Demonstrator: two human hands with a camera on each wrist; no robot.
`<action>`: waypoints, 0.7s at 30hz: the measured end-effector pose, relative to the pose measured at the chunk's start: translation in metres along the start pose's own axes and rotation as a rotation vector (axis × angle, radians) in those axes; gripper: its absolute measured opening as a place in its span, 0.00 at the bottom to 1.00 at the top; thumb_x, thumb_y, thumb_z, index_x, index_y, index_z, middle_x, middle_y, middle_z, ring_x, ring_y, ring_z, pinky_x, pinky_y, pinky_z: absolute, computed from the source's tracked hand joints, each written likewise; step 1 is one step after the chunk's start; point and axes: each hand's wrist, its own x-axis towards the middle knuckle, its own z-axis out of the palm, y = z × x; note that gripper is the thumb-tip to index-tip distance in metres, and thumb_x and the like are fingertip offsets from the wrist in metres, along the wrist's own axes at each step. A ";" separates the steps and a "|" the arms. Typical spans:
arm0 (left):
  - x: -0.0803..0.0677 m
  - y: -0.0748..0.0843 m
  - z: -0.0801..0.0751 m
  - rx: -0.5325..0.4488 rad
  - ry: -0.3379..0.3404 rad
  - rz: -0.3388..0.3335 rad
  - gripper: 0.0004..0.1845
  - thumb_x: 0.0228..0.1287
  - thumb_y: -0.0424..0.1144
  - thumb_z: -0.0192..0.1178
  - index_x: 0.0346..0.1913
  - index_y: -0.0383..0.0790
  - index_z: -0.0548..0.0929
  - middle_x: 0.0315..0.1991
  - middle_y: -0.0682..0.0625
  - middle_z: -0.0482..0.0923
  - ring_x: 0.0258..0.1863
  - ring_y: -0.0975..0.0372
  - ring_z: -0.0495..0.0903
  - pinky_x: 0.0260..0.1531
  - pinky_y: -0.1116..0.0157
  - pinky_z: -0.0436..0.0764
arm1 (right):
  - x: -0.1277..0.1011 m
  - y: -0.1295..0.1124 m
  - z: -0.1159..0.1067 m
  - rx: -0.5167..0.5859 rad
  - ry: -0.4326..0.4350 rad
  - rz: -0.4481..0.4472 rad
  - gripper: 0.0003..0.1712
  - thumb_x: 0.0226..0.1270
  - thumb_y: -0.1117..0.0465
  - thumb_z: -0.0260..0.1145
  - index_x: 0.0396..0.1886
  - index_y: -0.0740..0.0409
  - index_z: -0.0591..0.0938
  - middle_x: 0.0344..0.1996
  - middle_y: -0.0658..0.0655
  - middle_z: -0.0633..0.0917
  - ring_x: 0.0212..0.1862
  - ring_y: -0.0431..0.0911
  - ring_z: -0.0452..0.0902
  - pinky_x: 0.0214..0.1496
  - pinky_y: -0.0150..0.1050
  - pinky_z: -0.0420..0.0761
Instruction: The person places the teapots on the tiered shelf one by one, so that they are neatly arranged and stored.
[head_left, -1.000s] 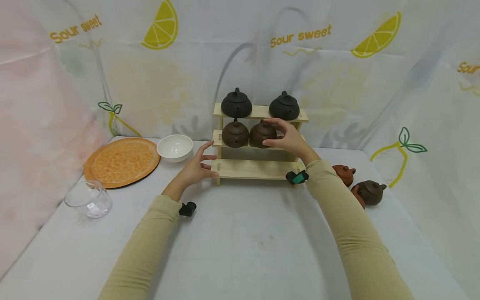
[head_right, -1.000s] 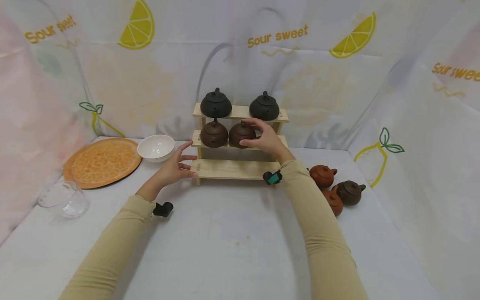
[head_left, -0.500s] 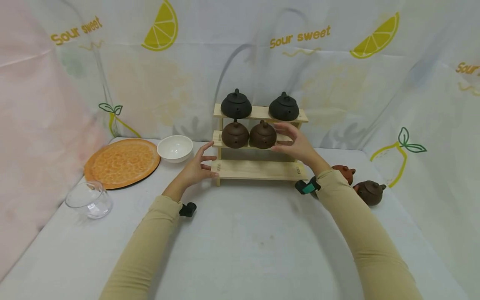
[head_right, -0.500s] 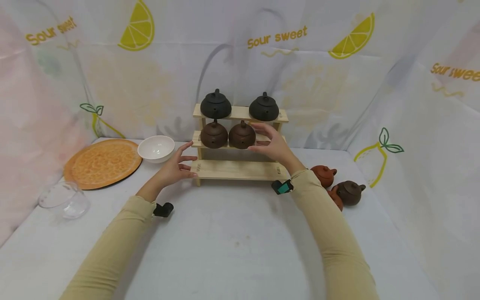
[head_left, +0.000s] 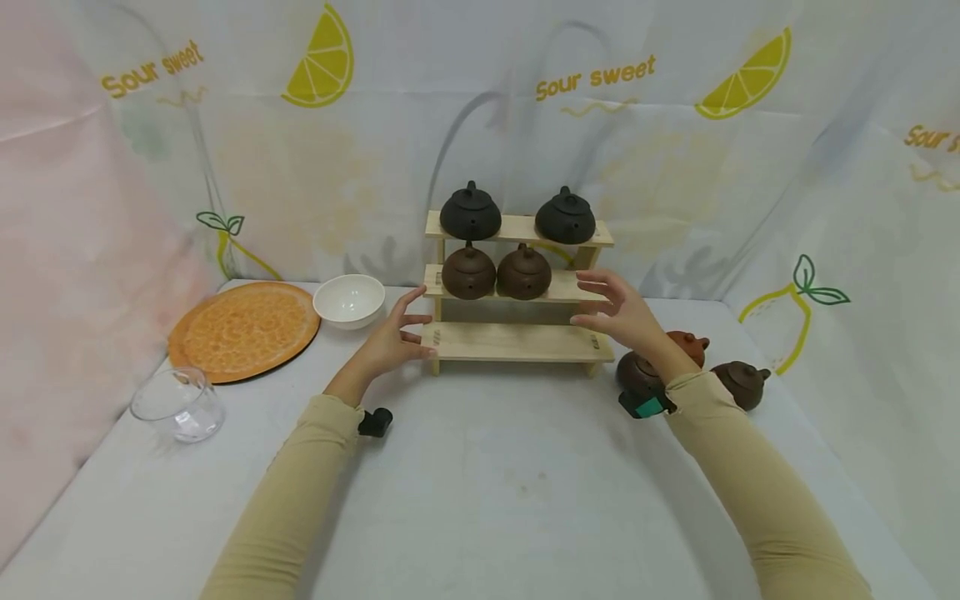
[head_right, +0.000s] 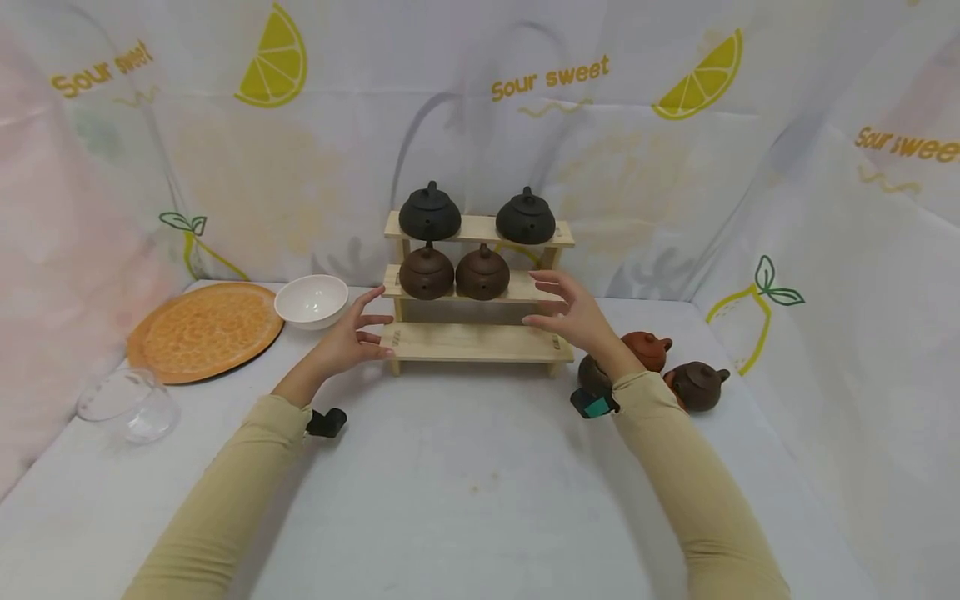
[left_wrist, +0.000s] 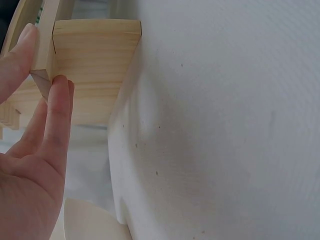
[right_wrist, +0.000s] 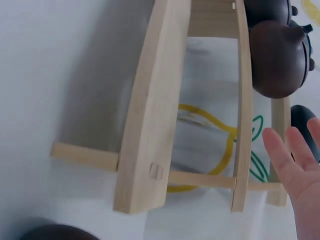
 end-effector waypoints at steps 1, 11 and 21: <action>0.000 0.000 0.000 0.000 0.001 -0.001 0.55 0.50 0.29 0.69 0.72 0.66 0.45 0.63 0.40 0.66 0.46 0.48 0.73 0.46 0.54 0.72 | -0.004 0.000 -0.001 -0.005 0.007 -0.006 0.36 0.56 0.71 0.68 0.63 0.67 0.64 0.63 0.66 0.63 0.63 0.60 0.60 0.59 0.54 0.64; 0.000 -0.003 0.001 0.009 0.000 -0.002 0.56 0.50 0.29 0.70 0.72 0.64 0.45 0.63 0.40 0.66 0.47 0.47 0.73 0.47 0.53 0.72 | -0.037 0.008 -0.012 -0.030 0.078 -0.018 0.34 0.54 0.74 0.68 0.61 0.71 0.66 0.60 0.68 0.66 0.62 0.57 0.62 0.56 0.44 0.71; 0.001 -0.001 0.000 0.018 -0.003 0.004 0.55 0.51 0.29 0.69 0.72 0.64 0.44 0.63 0.40 0.66 0.47 0.47 0.74 0.47 0.53 0.72 | -0.069 0.019 -0.028 -0.082 0.129 0.031 0.32 0.55 0.70 0.69 0.61 0.62 0.69 0.58 0.52 0.71 0.59 0.41 0.67 0.55 0.41 0.72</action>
